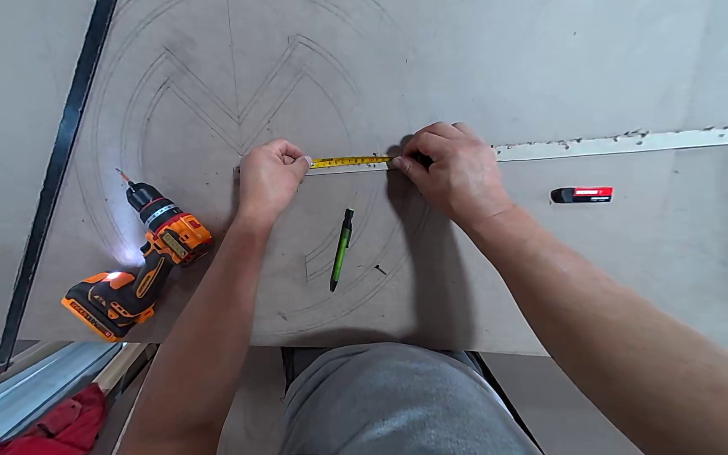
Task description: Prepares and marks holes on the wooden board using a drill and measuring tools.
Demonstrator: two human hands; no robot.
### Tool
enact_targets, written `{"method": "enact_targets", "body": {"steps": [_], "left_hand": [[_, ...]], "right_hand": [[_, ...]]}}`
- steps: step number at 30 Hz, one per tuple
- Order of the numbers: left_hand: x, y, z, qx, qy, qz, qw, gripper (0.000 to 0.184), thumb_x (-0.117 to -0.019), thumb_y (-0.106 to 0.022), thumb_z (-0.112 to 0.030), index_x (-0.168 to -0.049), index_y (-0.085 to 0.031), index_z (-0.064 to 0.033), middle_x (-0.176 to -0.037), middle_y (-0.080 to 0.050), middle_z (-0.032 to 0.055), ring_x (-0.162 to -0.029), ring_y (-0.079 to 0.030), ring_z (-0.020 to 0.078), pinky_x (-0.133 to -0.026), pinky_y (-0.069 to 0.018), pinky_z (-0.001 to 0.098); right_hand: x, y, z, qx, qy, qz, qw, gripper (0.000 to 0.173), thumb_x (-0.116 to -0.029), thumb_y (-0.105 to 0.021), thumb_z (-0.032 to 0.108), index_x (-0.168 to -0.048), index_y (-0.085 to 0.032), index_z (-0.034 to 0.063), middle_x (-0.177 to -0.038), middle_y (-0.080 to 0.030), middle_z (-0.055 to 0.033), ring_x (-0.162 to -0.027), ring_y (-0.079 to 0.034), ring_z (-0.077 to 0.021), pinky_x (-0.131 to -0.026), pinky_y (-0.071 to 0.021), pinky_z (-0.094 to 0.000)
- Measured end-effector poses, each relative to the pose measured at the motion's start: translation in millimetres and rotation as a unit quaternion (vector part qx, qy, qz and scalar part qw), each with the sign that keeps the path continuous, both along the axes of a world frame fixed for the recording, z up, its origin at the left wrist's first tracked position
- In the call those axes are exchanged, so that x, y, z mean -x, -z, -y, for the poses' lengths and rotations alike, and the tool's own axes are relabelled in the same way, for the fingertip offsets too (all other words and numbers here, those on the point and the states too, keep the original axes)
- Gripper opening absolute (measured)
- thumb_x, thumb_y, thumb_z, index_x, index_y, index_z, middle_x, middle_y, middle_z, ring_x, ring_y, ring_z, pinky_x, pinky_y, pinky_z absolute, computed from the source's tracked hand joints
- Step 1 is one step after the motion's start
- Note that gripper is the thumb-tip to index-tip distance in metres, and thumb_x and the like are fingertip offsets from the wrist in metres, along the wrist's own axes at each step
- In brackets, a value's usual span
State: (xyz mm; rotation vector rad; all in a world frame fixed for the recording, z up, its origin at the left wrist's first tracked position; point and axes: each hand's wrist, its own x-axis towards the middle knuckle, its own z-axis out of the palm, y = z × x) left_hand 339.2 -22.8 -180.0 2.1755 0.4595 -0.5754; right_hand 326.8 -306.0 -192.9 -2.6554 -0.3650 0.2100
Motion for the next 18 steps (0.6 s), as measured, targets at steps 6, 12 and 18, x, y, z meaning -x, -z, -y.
{"method": "enact_targets", "body": {"steps": [6, 12, 18], "left_hand": [[2.0, -0.1, 1.7, -0.002, -0.012, 0.008, 1.000, 0.011, -0.0967, -0.072, -0.020, -0.103, -0.073, -0.0112, -0.076, -0.072, 0.0000, -0.060, -0.070, 0.0112, -0.057, -0.0623, 0.0321], [1.8, 0.1, 2.9, -0.013, -0.005, 0.005, 1.000, 0.014, -0.0988, -0.070, -0.023, -0.106, -0.073, -0.0110, -0.078, -0.073, 0.0003, -0.061, -0.071, 0.0115, -0.058, -0.0628, 0.0330], [5.3, 2.4, 2.9, -0.011, -0.012, 0.024, 1.000, 0.013, -0.0984, -0.071, -0.022, -0.105, -0.073, -0.0110, -0.077, -0.073, 0.0000, -0.062, -0.070, 0.0108, -0.058, -0.0627, 0.0322]], "right_hand": [[0.4, 1.0, -5.1, 0.012, 0.007, 0.000, 1.000, 0.026, -0.1016, -0.061, 0.039, -0.096, -0.073, 0.0156, -0.110, -0.071, -0.0048, -0.103, -0.065, -0.0294, -0.081, -0.0493, -0.0507], [-0.3, -1.0, -7.2, 0.030, 0.000, -0.002, 1.000, 0.026, -0.1026, -0.059, 0.038, -0.098, -0.073, 0.0159, -0.110, -0.070, -0.0059, -0.103, -0.064, -0.0314, -0.081, -0.0485, -0.0527], [-0.4, 0.3, -9.4, 0.025, 0.013, -0.008, 1.000, 0.026, -0.1021, -0.060, 0.038, -0.098, -0.073, 0.0159, -0.111, -0.071, -0.0053, -0.105, -0.064, -0.0310, -0.082, -0.0480, -0.0524]]}}
